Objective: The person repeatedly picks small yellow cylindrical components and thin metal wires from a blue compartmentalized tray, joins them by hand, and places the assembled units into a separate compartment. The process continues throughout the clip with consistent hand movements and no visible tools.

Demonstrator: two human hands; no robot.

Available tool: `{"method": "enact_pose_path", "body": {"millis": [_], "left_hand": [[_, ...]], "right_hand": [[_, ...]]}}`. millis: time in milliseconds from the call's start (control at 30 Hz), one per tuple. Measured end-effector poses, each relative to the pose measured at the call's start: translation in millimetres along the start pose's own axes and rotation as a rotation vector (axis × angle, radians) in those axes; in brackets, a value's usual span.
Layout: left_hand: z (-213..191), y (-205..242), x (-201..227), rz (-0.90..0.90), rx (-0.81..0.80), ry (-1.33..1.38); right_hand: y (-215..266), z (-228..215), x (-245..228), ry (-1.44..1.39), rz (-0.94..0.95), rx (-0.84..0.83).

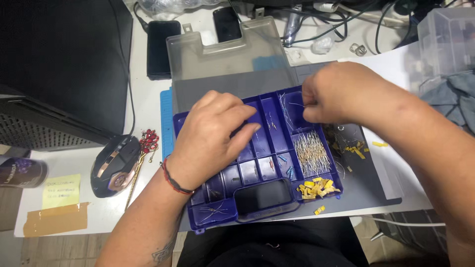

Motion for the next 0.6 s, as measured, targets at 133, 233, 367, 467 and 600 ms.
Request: {"method": "enact_pose_path", "body": {"millis": [133, 233, 367, 467, 600], "left_hand": [[4, 2, -2, -0.011, -0.033, -0.015], [3, 2, -2, -0.004, -0.021, -0.017], [2, -1, 4, 0.047, -0.010, 0.006], [1, -2, 15, 0.153, -0.007, 0.118], [4, -1, 25, 0.209, -0.010, 0.226]], "right_hand": [[10, 3, -8, 0.171, -0.030, 0.044], [22, 2, -7, 0.212, -0.102, 0.166], [47, 0, -3, 0.044, -0.204, 0.420], [73, 7, -19, -0.238, -0.464, 0.507], [91, 16, -36, -0.511, -0.596, 0.560]]}}
Point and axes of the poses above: each hand's wrist, its own y-axis away from the middle knuckle, its own z-axis out of the palm, x = y × z, the point moved 4 cm from there along -y, towards the middle knuckle, and after that the axes turned 6 degrees about z, right-handed, at the moved point
